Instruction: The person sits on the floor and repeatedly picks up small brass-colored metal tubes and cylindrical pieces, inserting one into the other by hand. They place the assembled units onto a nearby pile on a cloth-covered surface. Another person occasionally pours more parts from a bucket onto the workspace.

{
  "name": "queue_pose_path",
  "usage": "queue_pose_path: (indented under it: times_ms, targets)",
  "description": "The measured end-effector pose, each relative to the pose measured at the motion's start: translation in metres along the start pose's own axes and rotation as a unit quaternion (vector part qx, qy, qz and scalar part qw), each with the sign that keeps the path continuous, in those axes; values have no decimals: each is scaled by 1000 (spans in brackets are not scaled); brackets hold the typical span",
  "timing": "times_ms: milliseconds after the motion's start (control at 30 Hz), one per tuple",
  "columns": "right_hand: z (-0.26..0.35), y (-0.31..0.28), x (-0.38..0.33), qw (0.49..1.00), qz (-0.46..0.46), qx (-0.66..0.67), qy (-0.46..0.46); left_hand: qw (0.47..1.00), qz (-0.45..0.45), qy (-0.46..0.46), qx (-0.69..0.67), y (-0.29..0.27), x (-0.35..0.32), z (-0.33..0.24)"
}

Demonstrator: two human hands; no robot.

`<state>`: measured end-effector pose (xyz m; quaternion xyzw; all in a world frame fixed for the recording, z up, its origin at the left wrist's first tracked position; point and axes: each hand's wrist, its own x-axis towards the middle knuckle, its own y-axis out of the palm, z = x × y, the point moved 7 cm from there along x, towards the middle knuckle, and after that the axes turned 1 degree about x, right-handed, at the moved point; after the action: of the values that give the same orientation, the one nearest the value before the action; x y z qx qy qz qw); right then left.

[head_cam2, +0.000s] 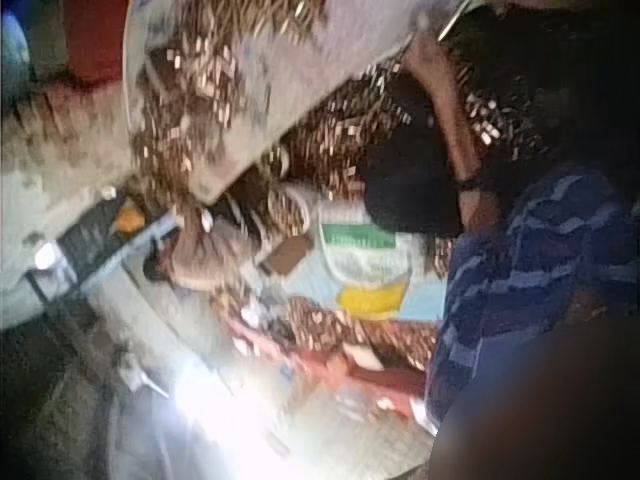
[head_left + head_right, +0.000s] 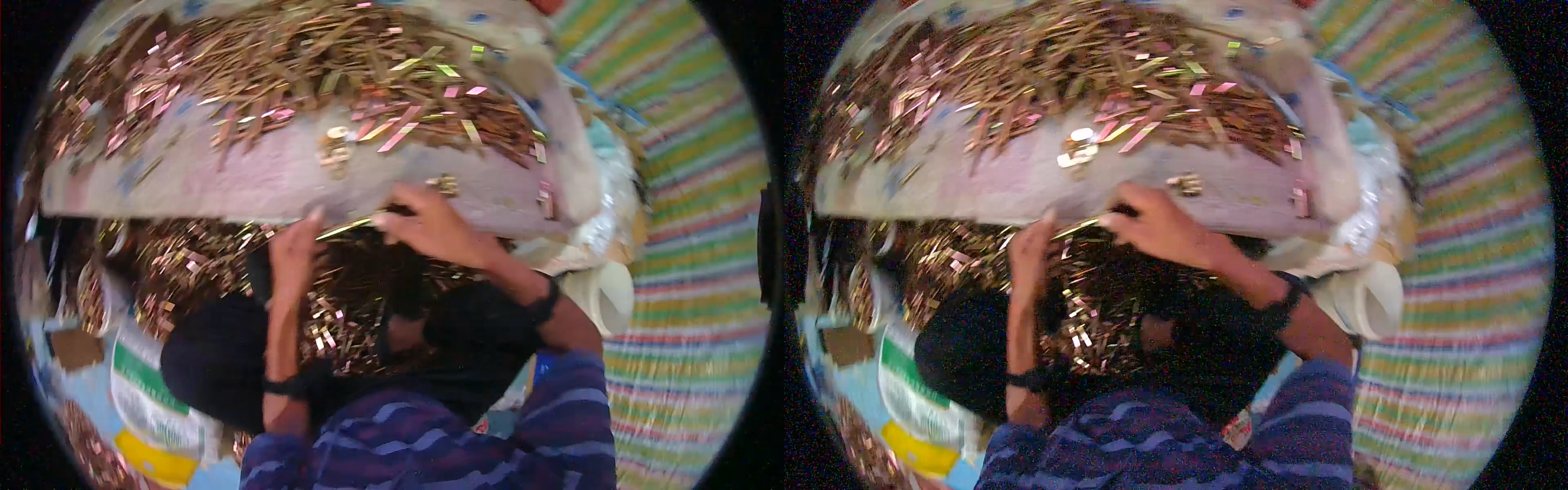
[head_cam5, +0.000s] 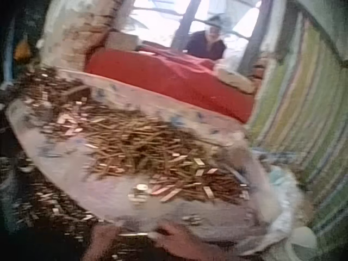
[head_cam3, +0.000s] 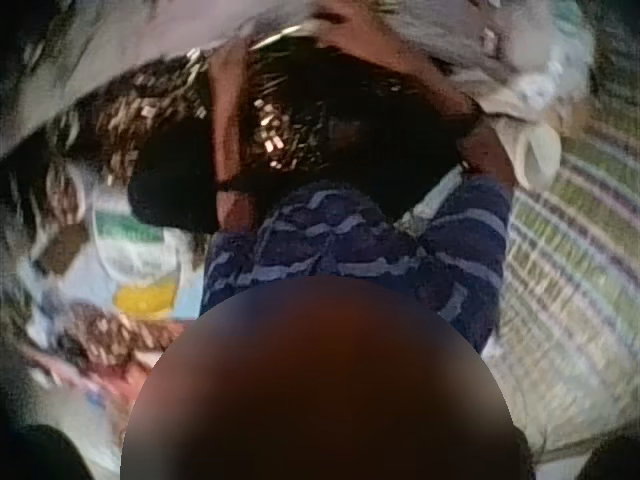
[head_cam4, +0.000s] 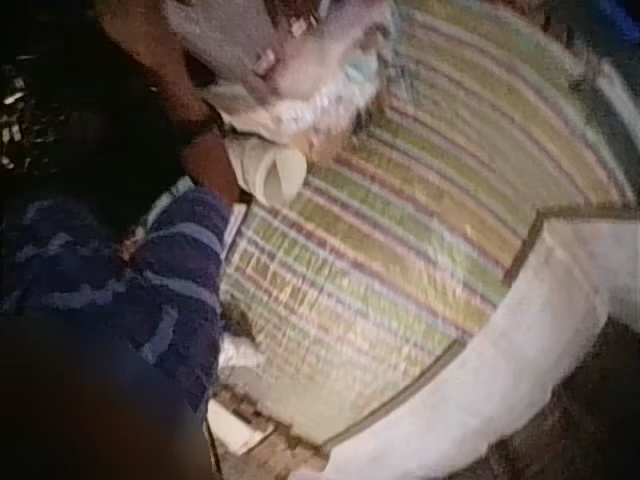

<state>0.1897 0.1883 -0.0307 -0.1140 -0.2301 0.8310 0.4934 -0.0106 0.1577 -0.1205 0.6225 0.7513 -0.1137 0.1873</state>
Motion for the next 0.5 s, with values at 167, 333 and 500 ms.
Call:
queue_pose_path:
  times_ms: [167,333,500]
  targets:
    - [-8,-9,-13,999,-12,-36,6,998,66,-1,9,9,1,4]
    - [1,1,-21,990,47,-72,116,960,82,204,174,15,2,1]
    - [17,5,-16,995,27,-92,41,980,122,139,-76,26,9,16]
